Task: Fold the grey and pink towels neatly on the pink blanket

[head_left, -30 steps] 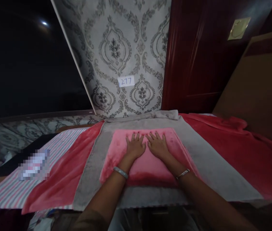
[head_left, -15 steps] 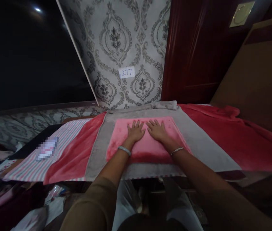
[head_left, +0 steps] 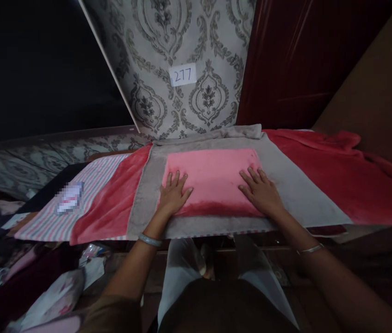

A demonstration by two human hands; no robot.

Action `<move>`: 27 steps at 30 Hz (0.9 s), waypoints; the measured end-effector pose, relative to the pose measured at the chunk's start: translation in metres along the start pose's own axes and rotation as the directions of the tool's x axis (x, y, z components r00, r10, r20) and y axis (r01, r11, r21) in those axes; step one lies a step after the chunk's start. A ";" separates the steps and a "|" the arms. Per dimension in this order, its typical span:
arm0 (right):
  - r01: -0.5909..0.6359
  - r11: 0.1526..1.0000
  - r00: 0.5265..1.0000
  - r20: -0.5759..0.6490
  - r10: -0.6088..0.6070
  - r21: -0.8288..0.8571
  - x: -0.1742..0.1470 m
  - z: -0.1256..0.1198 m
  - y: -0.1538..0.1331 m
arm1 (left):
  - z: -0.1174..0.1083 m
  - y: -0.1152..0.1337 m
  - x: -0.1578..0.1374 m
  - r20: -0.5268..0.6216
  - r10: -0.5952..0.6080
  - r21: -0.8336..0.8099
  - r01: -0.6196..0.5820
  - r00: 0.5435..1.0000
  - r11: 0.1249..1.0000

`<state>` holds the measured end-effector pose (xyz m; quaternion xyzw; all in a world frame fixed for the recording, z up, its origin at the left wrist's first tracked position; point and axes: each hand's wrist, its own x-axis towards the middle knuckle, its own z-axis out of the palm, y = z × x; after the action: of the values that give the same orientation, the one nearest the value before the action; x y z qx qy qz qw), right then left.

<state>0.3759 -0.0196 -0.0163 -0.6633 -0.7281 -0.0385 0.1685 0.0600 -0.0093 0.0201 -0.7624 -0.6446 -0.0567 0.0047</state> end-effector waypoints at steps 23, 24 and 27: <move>0.316 0.948 0.938 -0.143 -0.317 -0.030 -0.061 0.008 -0.054 | 0.022 0.062 -0.062 -0.146 0.366 0.021 -0.367 0.919 0.930; 0.315 0.949 0.938 -0.148 -0.314 -0.019 -0.061 0.011 -0.053 | 0.025 0.062 -0.062 -0.151 0.366 0.024 -0.366 0.918 0.930; 0.309 0.951 0.940 -0.158 -0.304 0.013 -0.060 0.015 -0.051 | 0.029 0.061 -0.060 -0.165 0.358 0.024 -0.359 0.919 0.933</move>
<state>0.3263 -0.0784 -0.0399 -0.5337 -0.8078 -0.1018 0.2287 0.1128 -0.0761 -0.0104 -0.8601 -0.4912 -0.1204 0.0662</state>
